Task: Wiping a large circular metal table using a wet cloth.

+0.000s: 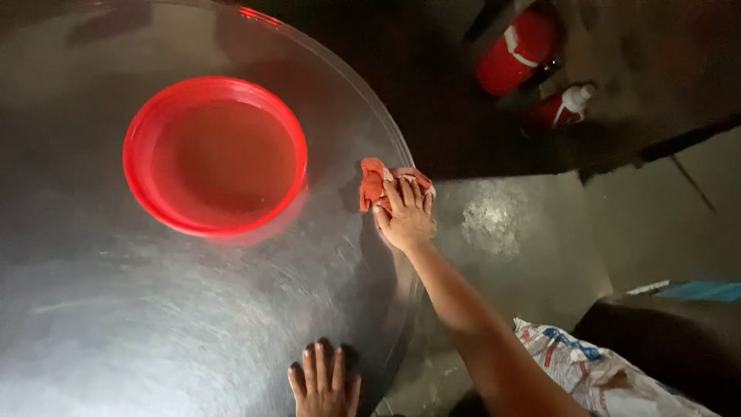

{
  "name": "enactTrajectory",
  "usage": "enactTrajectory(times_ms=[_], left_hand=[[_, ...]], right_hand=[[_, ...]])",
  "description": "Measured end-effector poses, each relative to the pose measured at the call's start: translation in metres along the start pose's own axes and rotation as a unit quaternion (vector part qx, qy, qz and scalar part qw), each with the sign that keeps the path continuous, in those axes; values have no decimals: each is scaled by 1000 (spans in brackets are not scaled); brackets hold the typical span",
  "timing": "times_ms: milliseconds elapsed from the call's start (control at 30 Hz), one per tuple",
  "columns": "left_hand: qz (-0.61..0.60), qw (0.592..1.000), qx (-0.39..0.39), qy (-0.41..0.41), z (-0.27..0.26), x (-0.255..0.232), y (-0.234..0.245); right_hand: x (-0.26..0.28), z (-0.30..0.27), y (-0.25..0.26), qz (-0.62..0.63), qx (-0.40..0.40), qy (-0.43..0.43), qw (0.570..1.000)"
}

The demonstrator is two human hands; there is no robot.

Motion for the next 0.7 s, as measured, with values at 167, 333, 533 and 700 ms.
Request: enactTrajectory(times_ms=[167, 333, 533, 700], left_hand=[[-8, 999, -43, 4, -4, 6, -34], [22, 970, -233, -68, 20, 18, -60], [39, 974, -219, -45, 21, 25, -52], [212, 929, -268, -142, 17, 40, -72]], right_hand=[[-10, 35, 2, -4, 45, -22, 999], [-19, 57, -1, 5, 4, 7, 1000], [-14, 16, 1, 16, 13, 4, 1000], [11, -59, 23, 16, -28, 75, 997]])
Point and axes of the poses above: each hand's wrist, its own z-axis towards the middle knuckle, its own y-axis out of the back of the hand, x = y × z, the point moved 1 cm from there along z, towards the middle knuckle, and after that the axes turned 12 degrees about x, right-handed, at the moved point
